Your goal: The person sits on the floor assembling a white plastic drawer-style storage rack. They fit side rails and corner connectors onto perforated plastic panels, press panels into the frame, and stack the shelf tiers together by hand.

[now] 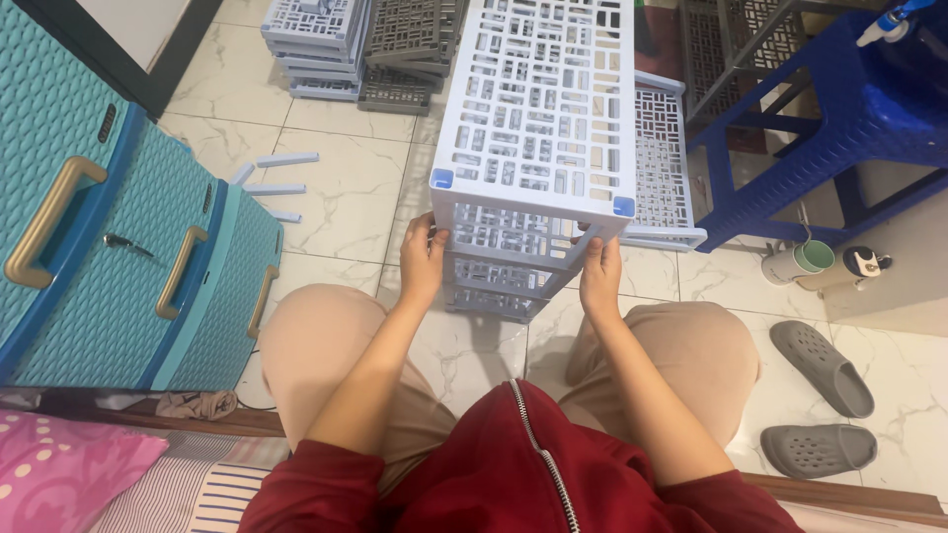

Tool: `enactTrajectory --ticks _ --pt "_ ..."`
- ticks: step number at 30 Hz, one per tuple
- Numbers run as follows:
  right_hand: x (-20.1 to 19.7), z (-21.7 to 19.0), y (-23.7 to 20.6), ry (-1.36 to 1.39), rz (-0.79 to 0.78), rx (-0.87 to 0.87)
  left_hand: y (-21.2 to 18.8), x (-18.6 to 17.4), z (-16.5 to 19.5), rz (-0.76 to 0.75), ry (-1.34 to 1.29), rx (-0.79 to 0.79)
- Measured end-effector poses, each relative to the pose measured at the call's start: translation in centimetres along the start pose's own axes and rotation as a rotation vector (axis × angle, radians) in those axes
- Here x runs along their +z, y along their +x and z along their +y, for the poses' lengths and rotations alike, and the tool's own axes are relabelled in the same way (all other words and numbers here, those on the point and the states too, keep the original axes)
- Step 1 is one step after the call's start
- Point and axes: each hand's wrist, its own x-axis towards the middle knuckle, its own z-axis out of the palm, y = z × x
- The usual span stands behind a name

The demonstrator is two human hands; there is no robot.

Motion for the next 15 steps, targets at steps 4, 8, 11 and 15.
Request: enactTrajectory --ticks 4,8,11,15 --pt "0.1 1.2 0.0 0.035 -0.006 0.011 0.1 0.2 -0.9 0.013 0.027 0.034" --pt "0.1 1.8 0.0 0.048 -0.005 0.007 0.1 0.0 -1.2 0.01 0.062 0.038" --pt "0.0 2.4 -0.1 0.043 -0.01 0.009 0.2 -0.2 -1.0 -0.013 0.044 0.019" --pt "-0.9 3.9 -0.4 -0.014 0.066 0.004 -0.1 0.0 -0.4 -0.074 0.029 0.014"
